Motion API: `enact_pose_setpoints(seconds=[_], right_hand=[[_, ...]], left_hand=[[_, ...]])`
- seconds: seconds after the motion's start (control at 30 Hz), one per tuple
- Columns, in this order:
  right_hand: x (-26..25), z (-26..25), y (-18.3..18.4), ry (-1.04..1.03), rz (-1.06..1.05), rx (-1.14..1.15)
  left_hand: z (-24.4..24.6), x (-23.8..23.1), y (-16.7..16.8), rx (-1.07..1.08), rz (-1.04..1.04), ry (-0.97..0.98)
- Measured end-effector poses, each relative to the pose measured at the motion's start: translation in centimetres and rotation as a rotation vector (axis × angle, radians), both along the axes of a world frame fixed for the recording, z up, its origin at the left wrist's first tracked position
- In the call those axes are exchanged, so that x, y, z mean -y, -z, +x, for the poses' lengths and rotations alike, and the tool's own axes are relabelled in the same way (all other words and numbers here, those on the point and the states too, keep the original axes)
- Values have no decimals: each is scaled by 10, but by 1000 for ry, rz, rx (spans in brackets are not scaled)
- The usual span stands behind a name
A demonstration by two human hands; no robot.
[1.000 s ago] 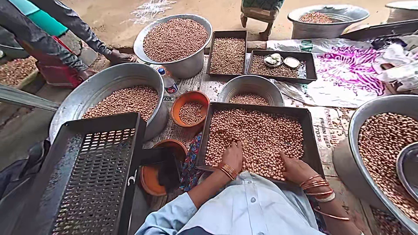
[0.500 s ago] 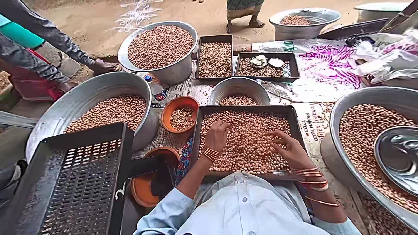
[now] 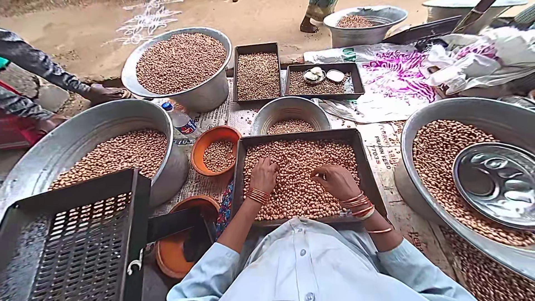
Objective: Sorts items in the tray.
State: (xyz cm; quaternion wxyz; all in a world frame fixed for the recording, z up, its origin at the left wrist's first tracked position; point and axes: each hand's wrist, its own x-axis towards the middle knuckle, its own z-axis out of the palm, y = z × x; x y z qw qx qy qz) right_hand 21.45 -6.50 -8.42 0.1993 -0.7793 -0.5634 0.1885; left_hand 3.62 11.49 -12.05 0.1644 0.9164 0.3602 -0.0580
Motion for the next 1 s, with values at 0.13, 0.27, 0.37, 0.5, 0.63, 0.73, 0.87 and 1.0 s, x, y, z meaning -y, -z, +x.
enact_pose_setpoints(seconds=[0.13,0.27,0.37,0.5,0.63,0.73,0.87,1.0], right_hand=[[-25,-11,12,-79,-66,157],[-29,-10,13,-110,-130,165],[-29,-4,4,-115,-242,109],[-22,7,-13,-125,-379,114],[-6,18,-22,-177,-491,137],[1,28,-25,-252,-609,204],[-27,25,-42,-321,-539,295],[-71,3,-84,-302,416,161]], left_hand=[[-19,-8,-6,380,-168,-146],[-27,-4,-17,417,-252,-198],[-15,16,-6,313,-230,-33],[2,28,3,128,-221,21],[-18,-1,-17,163,-144,-95],[-56,-40,-35,335,276,-302],[-64,-39,-39,394,254,-216],[-35,-4,-19,103,-119,-27]])
